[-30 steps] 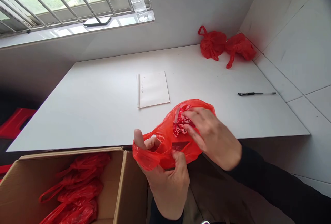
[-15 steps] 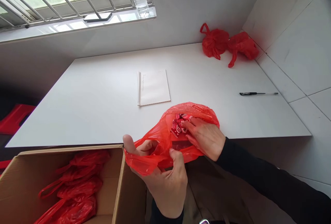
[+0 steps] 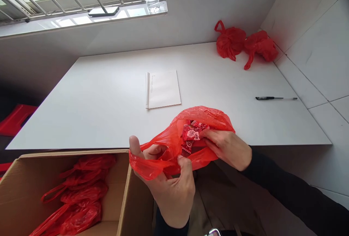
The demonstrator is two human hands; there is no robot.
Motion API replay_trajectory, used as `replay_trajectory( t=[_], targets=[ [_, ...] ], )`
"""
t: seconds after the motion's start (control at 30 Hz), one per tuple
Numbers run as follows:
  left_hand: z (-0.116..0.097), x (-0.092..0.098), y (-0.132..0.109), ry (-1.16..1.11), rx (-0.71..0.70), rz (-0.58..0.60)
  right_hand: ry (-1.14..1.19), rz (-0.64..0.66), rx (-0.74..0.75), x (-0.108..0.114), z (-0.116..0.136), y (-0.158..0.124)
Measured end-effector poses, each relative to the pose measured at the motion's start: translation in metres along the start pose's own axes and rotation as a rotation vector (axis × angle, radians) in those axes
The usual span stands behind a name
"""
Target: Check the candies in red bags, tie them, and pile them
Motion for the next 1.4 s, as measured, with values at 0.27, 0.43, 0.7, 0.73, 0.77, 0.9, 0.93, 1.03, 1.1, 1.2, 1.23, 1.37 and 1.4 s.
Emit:
replay_trajectory(
  t=[0.27, 0.43, 0.7, 0.73, 0.77, 0.9, 0.93, 1.03, 1.1, 1.2, 1.23, 1.37, 1.4],
  targets=[
    [0.000, 0.000, -0.002, -0.036, 0.005, 0.009, 0.014, 0.016, -0.050, -0.001, -0.003, 0.002],
    [0.002, 0.000, -0.001, -0.029, 0.019, 0.011, 0.037, -0.032, -0.068, 0.009, -0.004, 0.003],
    [-0.005, -0.001, -0.001, -0.055, -0.041, 0.009, -0.255, -0.094, -0.202, 0.033, -0.003, -0.004],
    [-0.006, -0.002, -0.002, -0.055, -0.050, 0.023, -0.323, -0.003, -0.200, 0.028, 0.000, -0.005],
    [-0.006, -0.002, -0.002, -0.053, -0.063, 0.037, -0.368, 0.078, -0.197, 0.023, 0.003, -0.006],
    [-0.007, -0.003, -0.003, -0.067, -0.101, 0.065, -0.345, 0.180, -0.105, 0.015, 0.025, 0.003],
    [-0.008, -0.003, -0.003, -0.071, -0.109, 0.069, -0.337, 0.197, -0.071, 0.013, 0.030, 0.007],
    [-0.009, -0.002, -0.002, -0.073, -0.126, 0.077, -0.354, 0.327, -0.016, 0.003, 0.037, 0.014],
    [-0.007, 0.000, -0.001, -0.083, -0.113, 0.069, -0.352, 0.348, 0.004, -0.001, 0.038, 0.019],
    [-0.005, 0.001, 0.000, -0.093, -0.093, 0.054, -0.312, 0.237, 0.129, -0.005, 0.048, 0.031],
    [-0.006, 0.002, 0.000, -0.089, -0.093, 0.049, -0.297, 0.217, 0.181, -0.009, 0.051, 0.033],
    [-0.007, 0.004, 0.001, -0.072, -0.096, 0.019, -0.279, 0.256, 0.193, -0.029, 0.045, 0.034],
    [-0.007, 0.004, 0.002, -0.073, -0.092, 0.015, -0.263, 0.259, 0.158, -0.030, 0.042, 0.034]
  ],
)
Point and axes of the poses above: each hand's wrist, its own y-axis towards the middle knuckle, its own x-axis out of the back of the hand, z = x × y, the point moved 8 cm from there along y, towards the middle knuckle, and after that the axes turned 11 degrees about -z, right-handed, at the moved point
